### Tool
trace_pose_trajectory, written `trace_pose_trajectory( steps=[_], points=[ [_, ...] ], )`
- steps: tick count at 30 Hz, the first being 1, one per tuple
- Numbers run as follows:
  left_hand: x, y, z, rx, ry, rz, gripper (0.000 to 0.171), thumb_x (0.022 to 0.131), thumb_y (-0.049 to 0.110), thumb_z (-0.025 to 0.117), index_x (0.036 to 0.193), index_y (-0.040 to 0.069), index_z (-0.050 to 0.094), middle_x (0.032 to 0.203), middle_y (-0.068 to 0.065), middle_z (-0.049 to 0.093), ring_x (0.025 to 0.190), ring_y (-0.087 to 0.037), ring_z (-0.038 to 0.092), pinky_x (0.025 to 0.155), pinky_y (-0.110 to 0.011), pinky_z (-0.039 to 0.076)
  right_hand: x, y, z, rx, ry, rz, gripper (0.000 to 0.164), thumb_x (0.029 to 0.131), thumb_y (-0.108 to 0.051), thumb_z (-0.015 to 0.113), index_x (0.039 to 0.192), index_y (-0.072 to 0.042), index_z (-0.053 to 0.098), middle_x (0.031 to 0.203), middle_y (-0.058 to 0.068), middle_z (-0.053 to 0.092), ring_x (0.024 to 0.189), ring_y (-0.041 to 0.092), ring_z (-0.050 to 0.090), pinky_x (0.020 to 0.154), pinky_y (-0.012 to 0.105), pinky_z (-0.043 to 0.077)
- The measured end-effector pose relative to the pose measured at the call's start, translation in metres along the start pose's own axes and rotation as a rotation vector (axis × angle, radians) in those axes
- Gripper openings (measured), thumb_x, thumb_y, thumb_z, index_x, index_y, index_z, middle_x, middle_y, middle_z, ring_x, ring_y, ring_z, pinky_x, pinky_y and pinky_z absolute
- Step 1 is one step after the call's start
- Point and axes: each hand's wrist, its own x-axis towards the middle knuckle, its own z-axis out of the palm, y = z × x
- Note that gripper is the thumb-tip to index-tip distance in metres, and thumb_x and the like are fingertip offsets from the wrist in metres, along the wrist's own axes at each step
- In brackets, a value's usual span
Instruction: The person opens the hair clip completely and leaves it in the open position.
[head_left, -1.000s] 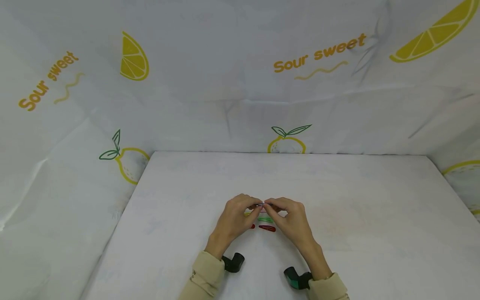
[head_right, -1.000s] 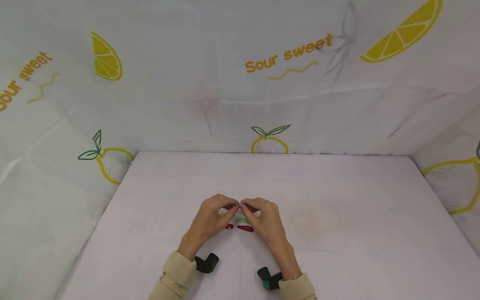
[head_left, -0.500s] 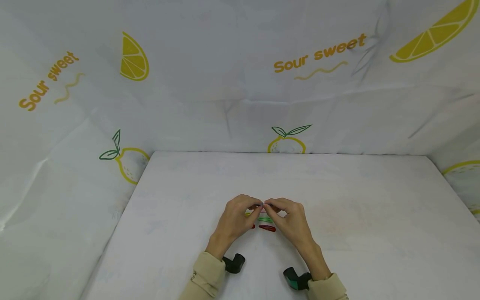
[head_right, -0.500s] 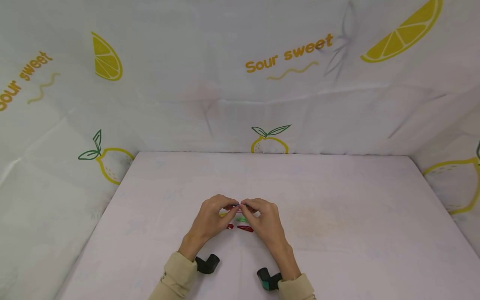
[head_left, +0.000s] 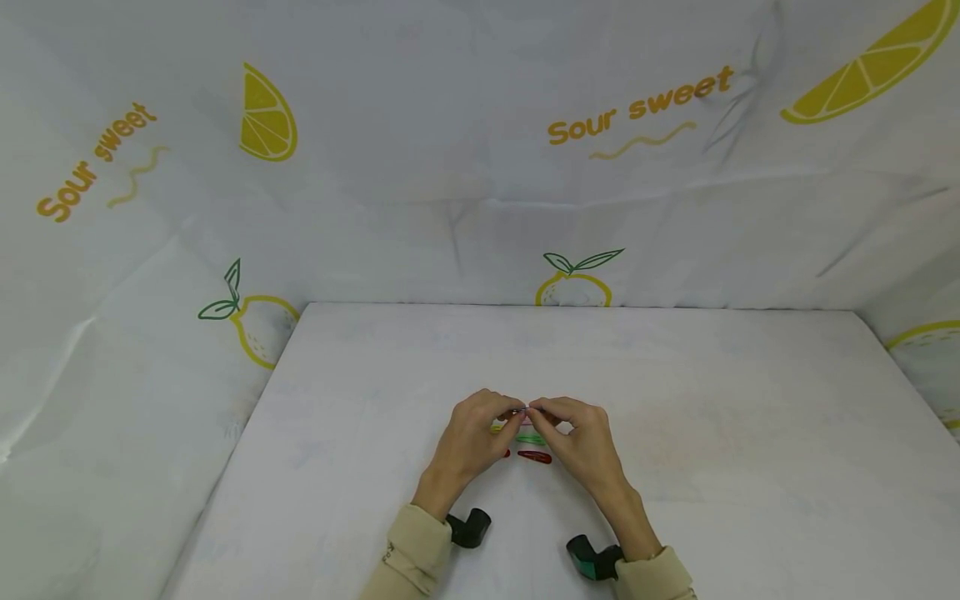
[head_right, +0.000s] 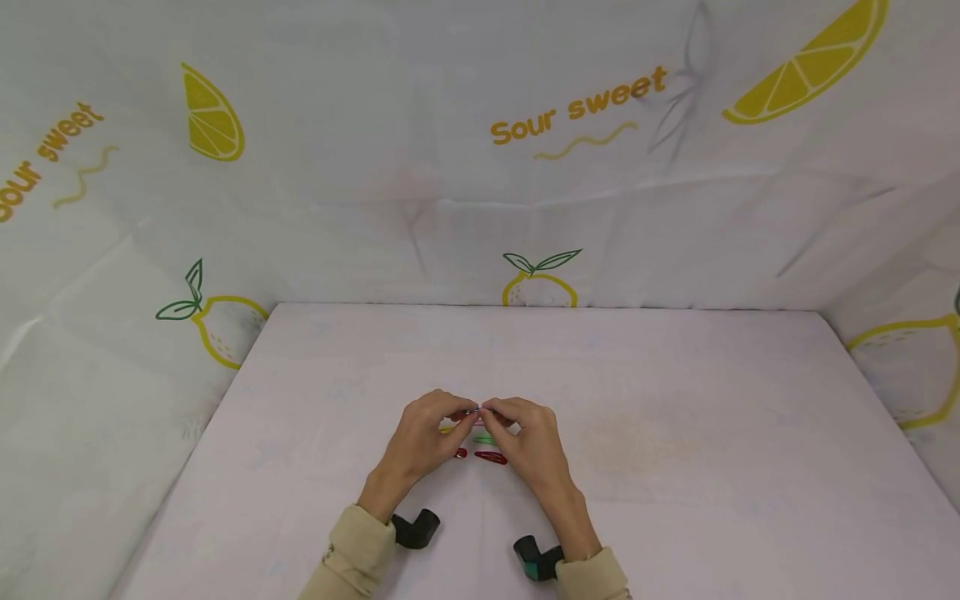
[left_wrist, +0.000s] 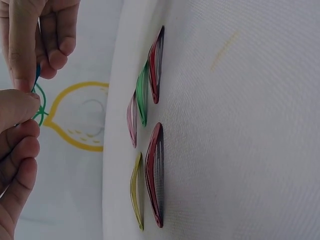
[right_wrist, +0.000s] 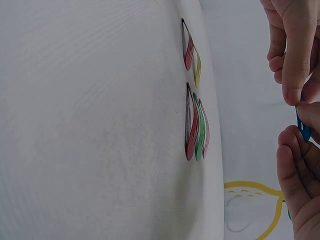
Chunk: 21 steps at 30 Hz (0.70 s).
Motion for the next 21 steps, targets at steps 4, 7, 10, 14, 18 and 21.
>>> trace_pose_trajectory(
  steps=[4, 7, 10, 14, 18, 21],
  points=[
    [-0.0001, 0.0002, 0.0007, 0.001, 0.005, 0.005, 0.007, 0.088, 0.007, 0.079, 0.095, 0.007, 0.080, 0.089, -0.002, 0.079, 0.079, -0.011, 0.070, 0.071, -0.020, 0.056, -0.0003, 0.0002, -0.0002, -0.002, 0.003, 0.002, 0.011, 0.083, 0.003, 0.080, 0.089, -0.007, 0.081, 0.077, -0.002, 0.077, 0.068, -0.001, 0.061, 0.063, 0.022, 0.054],
    [0.0001, 0.0005, 0.0006, 0.003, 0.010, 0.010, 0.007, 0.088, 0.007, 0.079, 0.096, 0.007, 0.080, 0.089, -0.002, 0.079, 0.079, -0.011, 0.070, 0.071, -0.019, 0.055, -0.0001, 0.0001, -0.0006, -0.003, 0.008, -0.002, 0.011, 0.083, 0.003, 0.080, 0.089, -0.006, 0.081, 0.078, 0.000, 0.077, 0.068, 0.000, 0.062, 0.062, 0.024, 0.054],
    [0.0007, 0.0011, 0.0005, 0.006, 0.016, 0.012, 0.007, 0.088, 0.008, 0.079, 0.095, 0.007, 0.080, 0.088, -0.002, 0.079, 0.078, -0.011, 0.070, 0.070, -0.019, 0.055, 0.0004, -0.0003, -0.0009, -0.002, 0.014, -0.007, 0.011, 0.083, 0.003, 0.080, 0.090, -0.005, 0.081, 0.078, 0.001, 0.078, 0.068, 0.000, 0.063, 0.062, 0.024, 0.055],
    [0.0005, 0.0015, 0.0018, 0.011, 0.019, 0.001, 0.007, 0.088, 0.007, 0.079, 0.095, 0.007, 0.080, 0.087, -0.002, 0.079, 0.077, -0.011, 0.070, 0.070, -0.019, 0.055, 0.0003, -0.0009, -0.0007, -0.005, 0.021, -0.007, 0.010, 0.082, 0.003, 0.080, 0.090, -0.004, 0.081, 0.079, 0.003, 0.078, 0.068, 0.000, 0.064, 0.061, 0.024, 0.055],
    [0.0002, 0.0025, 0.0032, 0.015, 0.023, -0.009, 0.007, 0.088, 0.007, 0.079, 0.095, 0.007, 0.080, 0.086, -0.002, 0.079, 0.077, -0.011, 0.069, 0.070, -0.019, 0.055, -0.0005, -0.0010, -0.0004, -0.015, 0.027, -0.002, 0.009, 0.083, 0.002, 0.080, 0.090, -0.003, 0.081, 0.079, 0.004, 0.079, 0.069, 0.001, 0.065, 0.062, 0.024, 0.055],
    [0.0004, 0.0030, 0.0033, 0.018, 0.030, -0.007, 0.007, 0.088, 0.006, 0.079, 0.095, 0.007, 0.080, 0.086, -0.002, 0.079, 0.077, -0.011, 0.070, 0.071, -0.020, 0.055, -0.0009, -0.0010, -0.0003, -0.019, 0.033, -0.004, 0.007, 0.085, 0.001, 0.079, 0.091, -0.002, 0.081, 0.081, 0.007, 0.079, 0.070, 0.003, 0.067, 0.061, 0.025, 0.055]
  ],
)
